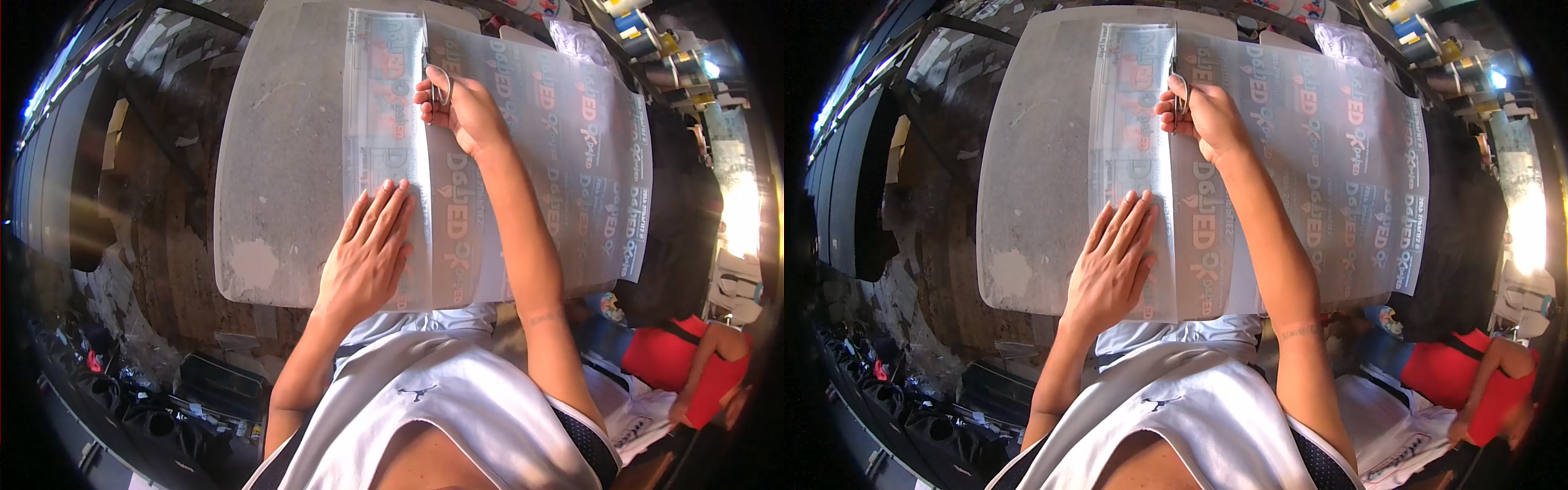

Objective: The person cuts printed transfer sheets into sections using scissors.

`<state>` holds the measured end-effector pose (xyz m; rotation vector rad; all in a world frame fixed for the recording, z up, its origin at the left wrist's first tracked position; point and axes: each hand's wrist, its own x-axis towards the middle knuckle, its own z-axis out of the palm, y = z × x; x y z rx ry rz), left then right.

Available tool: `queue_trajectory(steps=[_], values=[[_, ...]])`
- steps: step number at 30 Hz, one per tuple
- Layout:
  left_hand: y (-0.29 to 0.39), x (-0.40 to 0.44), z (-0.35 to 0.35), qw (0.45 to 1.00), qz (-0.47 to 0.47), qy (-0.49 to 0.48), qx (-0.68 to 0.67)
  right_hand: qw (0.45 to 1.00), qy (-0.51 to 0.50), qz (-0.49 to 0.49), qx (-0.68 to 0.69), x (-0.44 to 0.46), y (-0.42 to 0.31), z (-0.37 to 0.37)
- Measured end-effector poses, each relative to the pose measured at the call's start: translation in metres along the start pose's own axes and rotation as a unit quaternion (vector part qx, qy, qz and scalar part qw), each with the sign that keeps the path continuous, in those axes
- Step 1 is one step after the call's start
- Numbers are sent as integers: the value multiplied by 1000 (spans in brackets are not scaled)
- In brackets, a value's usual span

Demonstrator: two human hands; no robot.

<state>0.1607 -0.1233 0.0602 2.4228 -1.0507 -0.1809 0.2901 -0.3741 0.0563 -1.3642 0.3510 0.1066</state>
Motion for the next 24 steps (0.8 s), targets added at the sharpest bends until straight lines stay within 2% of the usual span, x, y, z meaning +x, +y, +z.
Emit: queue_trajectory(steps=[6, 12, 14, 18, 24], values=[[0, 0, 2, 1000, -7, -4, -6, 1000, 2, 2, 9, 5, -2, 0], [2, -2, -2, 1000, -2, 4, -4, 1000, -12, -4, 2, 64, -29, -16], [1, -2, -1, 1000, 8, 14, -4, 998, 21, -56, -15, 57, -50, -14], [0, -4, 4, 999, 18, 39, 7, 996, 6, -90, 12, -3, -73, -23], [6, -4, 5, 998, 32, 44, 16, 994, -38, -101, -31, -128, -31, -33]])
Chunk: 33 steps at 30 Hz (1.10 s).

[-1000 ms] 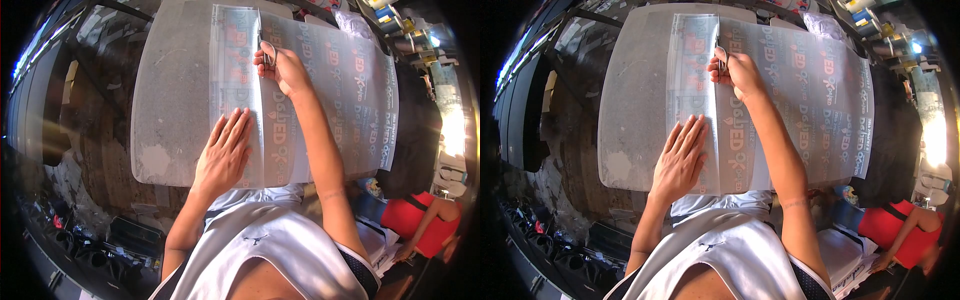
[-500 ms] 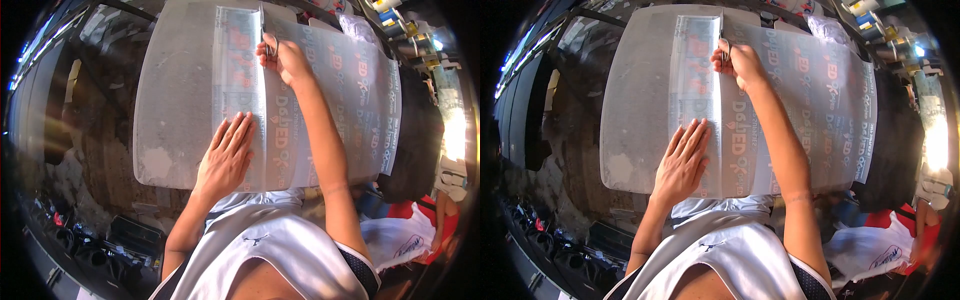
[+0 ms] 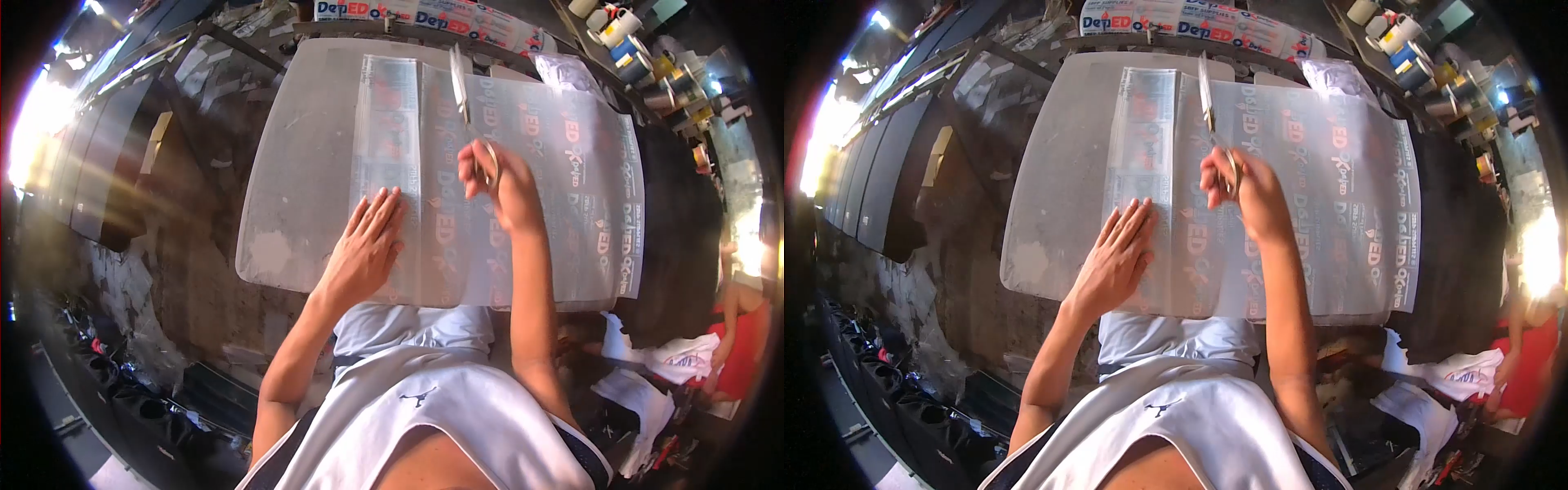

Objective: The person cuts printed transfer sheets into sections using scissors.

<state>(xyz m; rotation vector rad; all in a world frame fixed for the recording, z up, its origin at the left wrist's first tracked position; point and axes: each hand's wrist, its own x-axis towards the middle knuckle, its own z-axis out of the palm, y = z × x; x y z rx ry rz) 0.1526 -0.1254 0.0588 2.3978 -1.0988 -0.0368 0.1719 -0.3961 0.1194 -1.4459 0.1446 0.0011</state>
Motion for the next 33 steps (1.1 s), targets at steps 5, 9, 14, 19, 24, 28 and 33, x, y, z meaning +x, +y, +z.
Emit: queue_trajectory(steps=[5, 9, 14, 19, 24, 28, 33], values=[[3, 1, 2, 1000, 6, 7, 24, 1000, -16, 17, 13, -80, 20, -3], [6, 4, -3, 999, -1, -6, 40, 999, -28, 28, 10, -119, 27, -13], [7, 11, -8, 998, -47, 19, 34, 998, -46, 34, 29, -155, 33, -21], [26, 39, 4, 985, -42, 164, -27, 998, -55, 33, 29, -177, 42, -18], [36, 53, 32, 976, -118, 181, -36, 996, -67, 18, 51, -189, 55, -15], [41, 61, 40, 964, -178, 196, 10, 997, -60, 19, 38, -196, 54, -16], [38, 72, 47, 947, -270, 173, 26, 998, -56, 15, 20, -200, 57, -16]])
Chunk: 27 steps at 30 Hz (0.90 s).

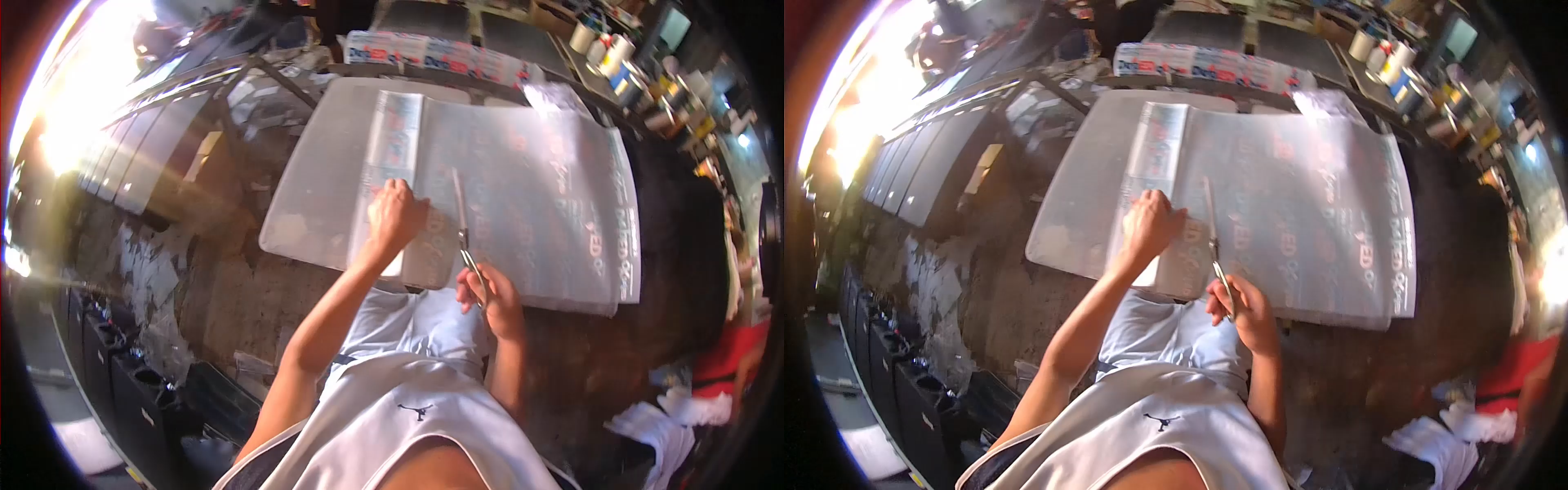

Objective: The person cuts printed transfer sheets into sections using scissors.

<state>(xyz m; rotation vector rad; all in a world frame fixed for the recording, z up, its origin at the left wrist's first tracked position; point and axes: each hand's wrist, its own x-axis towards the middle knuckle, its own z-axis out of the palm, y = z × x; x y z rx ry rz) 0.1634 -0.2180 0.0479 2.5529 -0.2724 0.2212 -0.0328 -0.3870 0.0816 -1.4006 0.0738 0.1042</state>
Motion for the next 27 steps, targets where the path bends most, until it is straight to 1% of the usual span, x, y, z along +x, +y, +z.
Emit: queue_trajectory(steps=[1, 3, 5, 7, 8, 9, 11, 13, 14, 15, 17, 18, 19, 21, 22, 23, 25, 26, 27], values=[[-4, 2, 3, 1000, -6, -1, -10, 1000, 19, 1, -10, -1, 0, 0], [-10, 4, 7, 999, -9, -5, -37, 1000, 6, -4, -9, 0, 2, 0], [-11, 6, 3, 998, -16, 3, -58, 1000, 16, 3, -7, 0, 4, 0], [-12, 8, 3, 992, -47, -38, -111, 1000, 20, 8, -13, 1, 4, 2], [-15, 10, 4, 990, -59, -43, -124, 1000, 12, 3, -15, 2, 2, 3], [-19, 11, 4, 992, -40, -43, -112, 1000, 9, -2, -16, 1, 1, 3], [-30, 19, 5, 980, -36, -87, -175, 1000, 23, 9, -3, -1, 2, 2], [-40, 26, 9, 975, -30, -73, -209, 1000, 13, 9, 4, -2, -2, 2], [-43, 28, 8, 965, -35, -69, -250, 1000, 9, 8, 7, -2, -3, 2], [-47, 29, 8, 958, -45, -76, -273, 1000, 17, 9, 7, -3, -2, 1], [-49, 32, 0, 956, -69, -100, -267, 1000, 1, -4, -8, -4, 0, 1], [-48, 32, -6, 932, -99, -142, -319, 1000, -8, 3, 9, -3, 2, 1], [-45, 31, -8, 931, -98, -145, -320, 1000, -5, 4, 9, -4, 3, 3], [-39, 28, -12, 915, -102, -114, -373, 1000, -14, 19, 10, -6, 5, 7], [-42, 33, -9, 928, -99, -126, -335, 999, -19, 25, 17, -7, 7, 9], [-43, 37, -6, 927, -100, -127, -337, 999, -18, 28, 16, -9, 7, 11], [-41, 39, -7, 963, -85, -133, -221, 999, -28, 30, 17, -11, 9, 16], [-39, 37, -11, 962, -86, -134, -222, 999, -27, 31, 16, -12, 10, 18], [-37, 33, -16, 953, -78, -126, -263, 999, -25, 37, 21, -14, 11, 20]])
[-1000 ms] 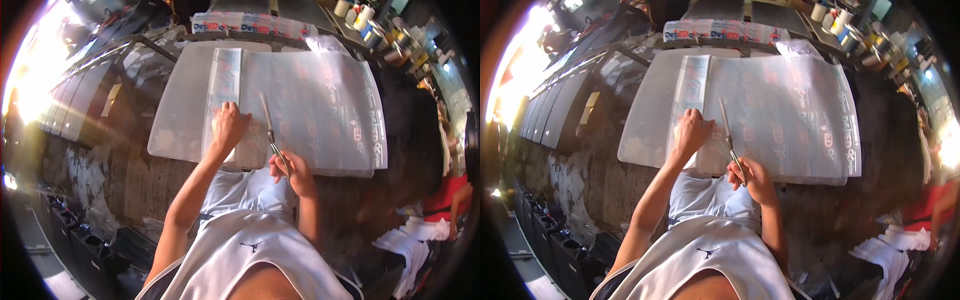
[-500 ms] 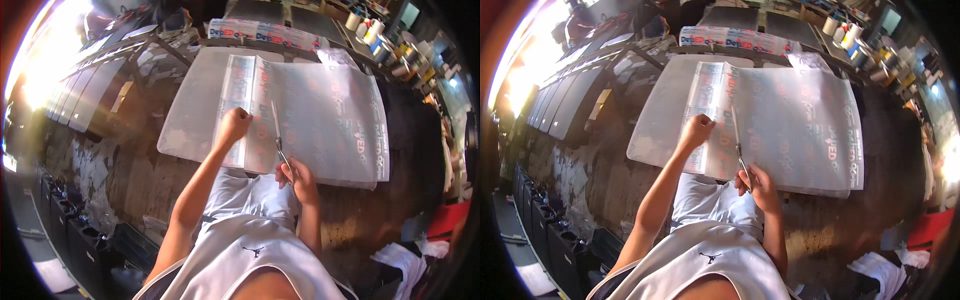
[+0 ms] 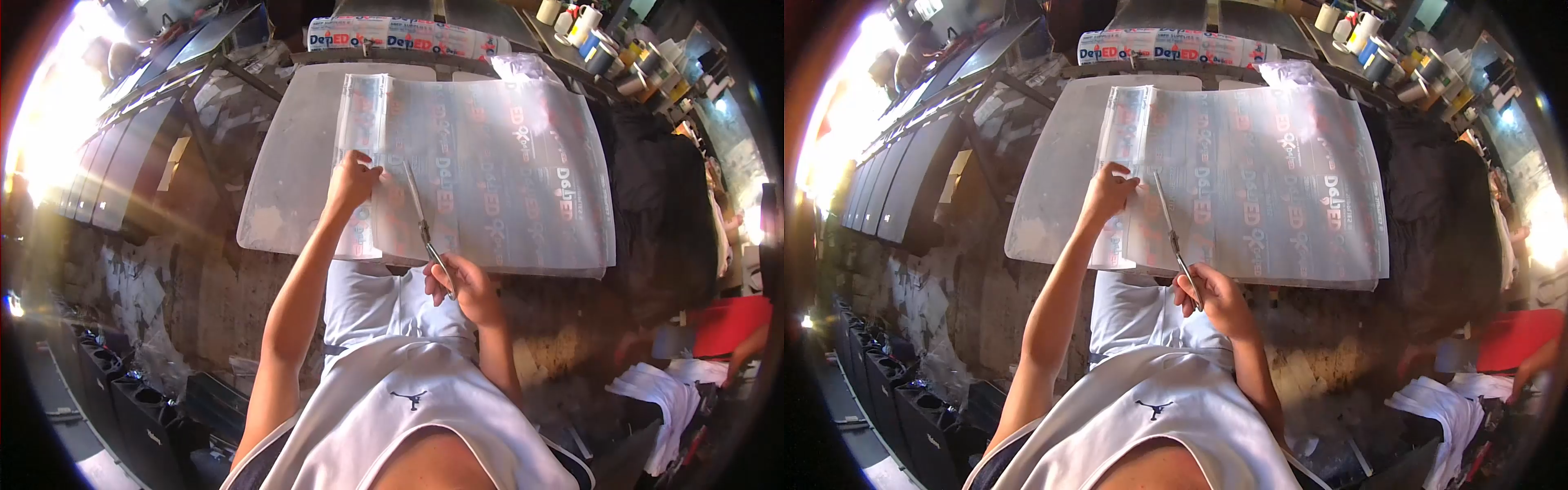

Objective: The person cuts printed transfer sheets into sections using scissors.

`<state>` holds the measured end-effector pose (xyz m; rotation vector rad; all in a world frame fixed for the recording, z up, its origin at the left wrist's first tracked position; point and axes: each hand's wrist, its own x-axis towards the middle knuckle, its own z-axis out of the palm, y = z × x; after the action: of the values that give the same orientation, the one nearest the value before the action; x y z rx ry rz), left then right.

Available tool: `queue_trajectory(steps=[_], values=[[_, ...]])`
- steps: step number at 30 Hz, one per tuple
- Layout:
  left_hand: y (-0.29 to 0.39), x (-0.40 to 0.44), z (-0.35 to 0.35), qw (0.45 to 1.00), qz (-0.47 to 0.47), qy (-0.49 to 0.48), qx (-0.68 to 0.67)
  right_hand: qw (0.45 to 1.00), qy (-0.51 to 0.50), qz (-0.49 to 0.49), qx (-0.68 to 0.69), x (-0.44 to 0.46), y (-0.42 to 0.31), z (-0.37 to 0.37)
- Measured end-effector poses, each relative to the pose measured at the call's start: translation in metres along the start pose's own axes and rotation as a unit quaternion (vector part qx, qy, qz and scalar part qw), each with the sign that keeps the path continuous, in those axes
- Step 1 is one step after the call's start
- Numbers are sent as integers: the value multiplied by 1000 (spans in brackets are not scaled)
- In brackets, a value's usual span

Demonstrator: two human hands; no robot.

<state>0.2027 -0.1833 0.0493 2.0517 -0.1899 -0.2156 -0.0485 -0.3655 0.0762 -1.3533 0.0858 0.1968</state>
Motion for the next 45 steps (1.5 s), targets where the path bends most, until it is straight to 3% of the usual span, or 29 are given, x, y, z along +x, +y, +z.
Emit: queue_trajectory(steps=[2, 4, 8, 22, 24, 30, 32, 33, 35, 36, 38, 40, 45], values=[[0, -4, 0, 999, 12, -3, -40, 1000, 6, 7, 7, -6, 3, 4], [-2, -4, -1, 989, 119, 80, 22, 1000, 2, 13, 0, -15, 4, 9], [-11, -12, -4, 984, 127, 123, 0, 999, 0, 45, 2, -35, 16, 24], [-29, -6, -23, 990, 111, 90, -3, 995, 14, 94, 44, -85, 34, 37], [-29, -6, -26, 984, 147, 90, 42, 995, 18, 90, 41, -87, 32, 36], [-21, -14, -35, 986, 130, 69, 84, 995, 30, 81, 39, -97, 34, 40], [-17, -23, -38, 949, 161, 126, 240, 995, 34, 83, 48, -98, 38, 47], [-16, -29, -38, 950, 160, 122, 239, 994, 37, 86, 49, -99, 38, 50], [-4, -45, -40, 919, 246, 174, 253, 994, 43, 86, 42, -103, 36, 56], [-3, -51, -40, 921, 244, 168, 253, 994, 46, 91, 46, -107, 36, 59], [-5, -59, -40, 917, 329, 84, 211, 993, 45, 87, 63, -113, 38, 65], [-23, -64, -29, 907, 336, 32, 252, 993, 38, 90, 73, -118, 41, 71], [-43, -67, -14, 882, 333, 9, 334, 987, 24, 138, 82, -130, 44, 84]])
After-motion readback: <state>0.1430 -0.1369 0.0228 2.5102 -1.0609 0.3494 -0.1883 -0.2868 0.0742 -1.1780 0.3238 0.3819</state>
